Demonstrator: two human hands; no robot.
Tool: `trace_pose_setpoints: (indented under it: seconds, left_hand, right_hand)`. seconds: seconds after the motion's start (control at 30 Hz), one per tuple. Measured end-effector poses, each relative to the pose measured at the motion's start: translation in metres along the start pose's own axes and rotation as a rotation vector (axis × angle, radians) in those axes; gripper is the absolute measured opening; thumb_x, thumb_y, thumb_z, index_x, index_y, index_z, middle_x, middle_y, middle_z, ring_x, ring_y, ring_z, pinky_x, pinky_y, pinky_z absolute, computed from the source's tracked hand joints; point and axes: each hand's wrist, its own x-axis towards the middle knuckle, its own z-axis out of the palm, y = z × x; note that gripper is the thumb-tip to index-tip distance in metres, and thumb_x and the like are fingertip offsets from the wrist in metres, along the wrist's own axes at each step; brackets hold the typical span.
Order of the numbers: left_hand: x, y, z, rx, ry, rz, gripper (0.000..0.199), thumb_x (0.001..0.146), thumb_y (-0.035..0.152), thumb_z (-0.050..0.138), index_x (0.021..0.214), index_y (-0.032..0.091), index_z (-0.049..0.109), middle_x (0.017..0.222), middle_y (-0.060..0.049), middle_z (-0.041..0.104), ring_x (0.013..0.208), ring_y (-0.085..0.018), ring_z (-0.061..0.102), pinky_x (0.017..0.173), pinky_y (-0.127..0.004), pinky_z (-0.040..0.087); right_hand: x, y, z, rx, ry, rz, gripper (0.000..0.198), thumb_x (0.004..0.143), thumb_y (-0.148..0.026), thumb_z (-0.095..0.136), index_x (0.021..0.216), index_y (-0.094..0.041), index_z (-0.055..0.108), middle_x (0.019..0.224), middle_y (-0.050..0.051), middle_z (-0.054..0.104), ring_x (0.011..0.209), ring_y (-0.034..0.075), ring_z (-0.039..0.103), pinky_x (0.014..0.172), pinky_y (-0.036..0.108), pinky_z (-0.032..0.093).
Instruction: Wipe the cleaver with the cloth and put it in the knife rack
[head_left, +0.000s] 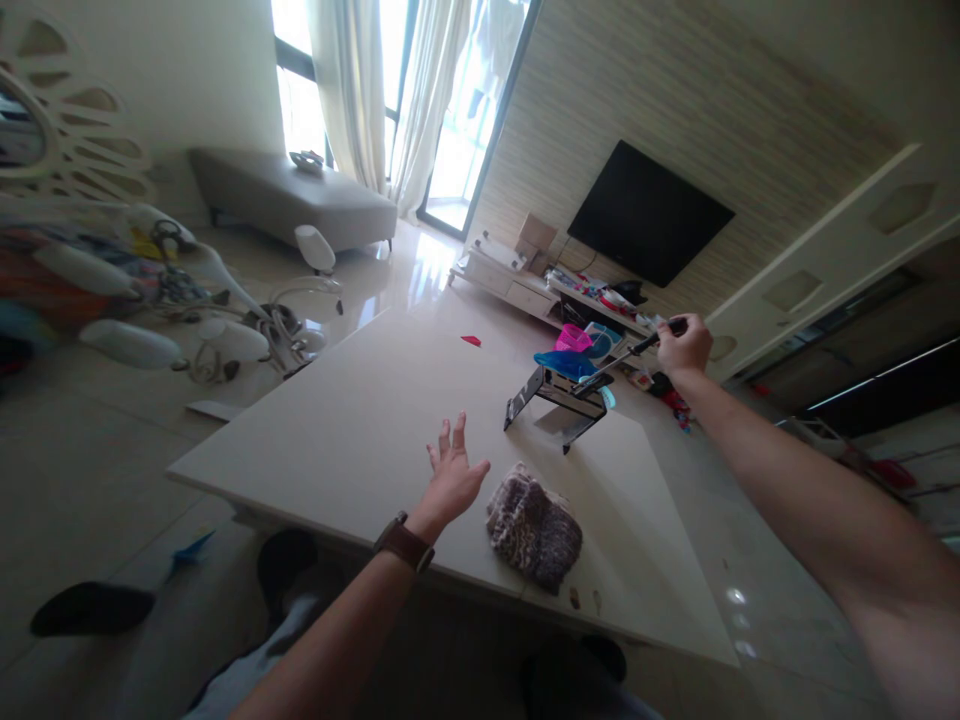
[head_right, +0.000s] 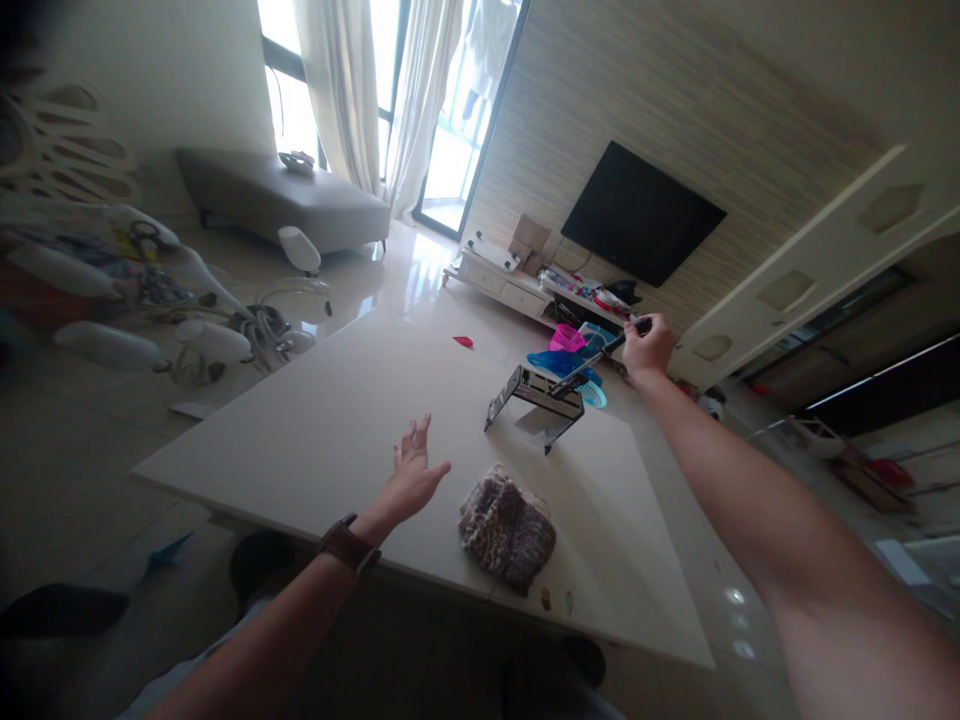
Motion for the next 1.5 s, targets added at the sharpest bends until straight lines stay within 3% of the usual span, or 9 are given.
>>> trace_pose_setpoints:
  seconds: [0.27,0.47,0.57,0.9,1.13,1.33,1.43,1.5]
  left_hand:
    - [-0.001,0.003,0.003,-0.023,-0.042,-0.020,0.088,0.086,0.023,0.056,0.166,0.021,0.018,0.176,-0.020,0.022,0.167,-0.032,0.003,0.130,-0.065,-0.001]
    - [-0.002,0.000,0.006,-0.011,-0.066,0.002,0.084,0.086,0.023,0.056,0.165,0.024,0.026,0.177,-0.018,0.022,0.167,-0.031,0.003,0.131,-0.061,-0.001]
    - [-0.003,0.005,0.004,-0.030,-0.091,-0.045,0.089,0.086,0.024,0.056,0.166,0.020,0.019,0.177,-0.020,0.019,0.167,-0.030,-0.001,0.132,-0.060,-0.003]
    - [-0.005,0.015,0.001,-0.046,-0.125,-0.110,0.090,0.085,0.026,0.055,0.167,0.017,0.017,0.178,-0.020,0.015,0.167,-0.029,-0.002,0.133,-0.055,-0.003]
    - [-0.006,0.012,0.006,-0.054,-0.159,-0.065,0.088,0.086,0.026,0.055,0.166,0.020,0.020,0.179,-0.017,0.015,0.167,-0.030,-0.003,0.133,-0.055,-0.006]
    - [-0.007,0.018,0.006,-0.048,-0.185,-0.097,0.092,0.086,0.028,0.054,0.168,0.014,0.015,0.179,-0.018,0.011,0.167,-0.028,-0.007,0.133,-0.051,-0.007]
    - [-0.008,0.020,0.007,-0.061,-0.199,-0.086,0.094,0.086,0.029,0.055,0.168,0.011,0.014,0.179,-0.020,0.009,0.167,-0.029,-0.007,0.132,-0.051,-0.008]
    - [-0.010,0.021,0.010,-0.080,-0.213,-0.082,0.095,0.086,0.030,0.056,0.169,0.011,0.014,0.179,-0.021,0.008,0.167,-0.030,-0.007,0.132,-0.051,-0.008]
  right_hand:
    - [-0.011,0.001,0.019,0.005,-0.079,0.034,0.020,0.078,-0.029,0.073,0.091,-0.022,0.060,0.096,0.012,0.073,0.089,0.029,0.068,0.092,0.048,0.056]
    - [-0.022,0.002,0.043,-0.026,-0.165,0.046,0.026,0.074,-0.032,0.076,0.092,-0.022,0.060,0.092,0.009,0.071,0.086,0.028,0.066,0.090,0.047,0.055]
    - [-0.030,0.003,0.056,-0.067,-0.191,0.093,0.028,0.072,-0.030,0.078,0.091,-0.021,0.060,0.094,0.011,0.072,0.089,0.029,0.066,0.091,0.048,0.054]
    - [-0.058,0.004,0.089,-0.256,-0.378,0.209,0.030,0.075,-0.035,0.080,0.093,-0.024,0.059,0.101,0.010,0.074,0.097,0.029,0.070,0.092,0.046,0.054]
    - [-0.076,0.011,0.103,-0.319,-0.495,0.218,0.025,0.076,-0.035,0.080,0.088,-0.025,0.059,0.095,0.006,0.072,0.099,0.027,0.068,0.096,0.046,0.050]
    - [-0.082,-0.001,0.088,-0.250,-0.412,0.062,0.032,0.072,-0.035,0.080,0.097,-0.022,0.063,0.104,0.012,0.071,0.107,0.032,0.062,0.098,0.052,0.048]
    - [-0.108,-0.013,0.055,-0.080,-0.250,-0.076,0.022,0.081,-0.029,0.066,0.100,-0.020,0.063,0.113,0.017,0.070,0.113,0.032,0.060,0.103,0.051,0.046]
    - [-0.148,-0.017,0.020,0.096,-0.197,-0.080,0.021,0.083,-0.030,0.062,0.101,-0.020,0.065,0.111,0.015,0.071,0.110,0.030,0.062,0.102,0.048,0.048]
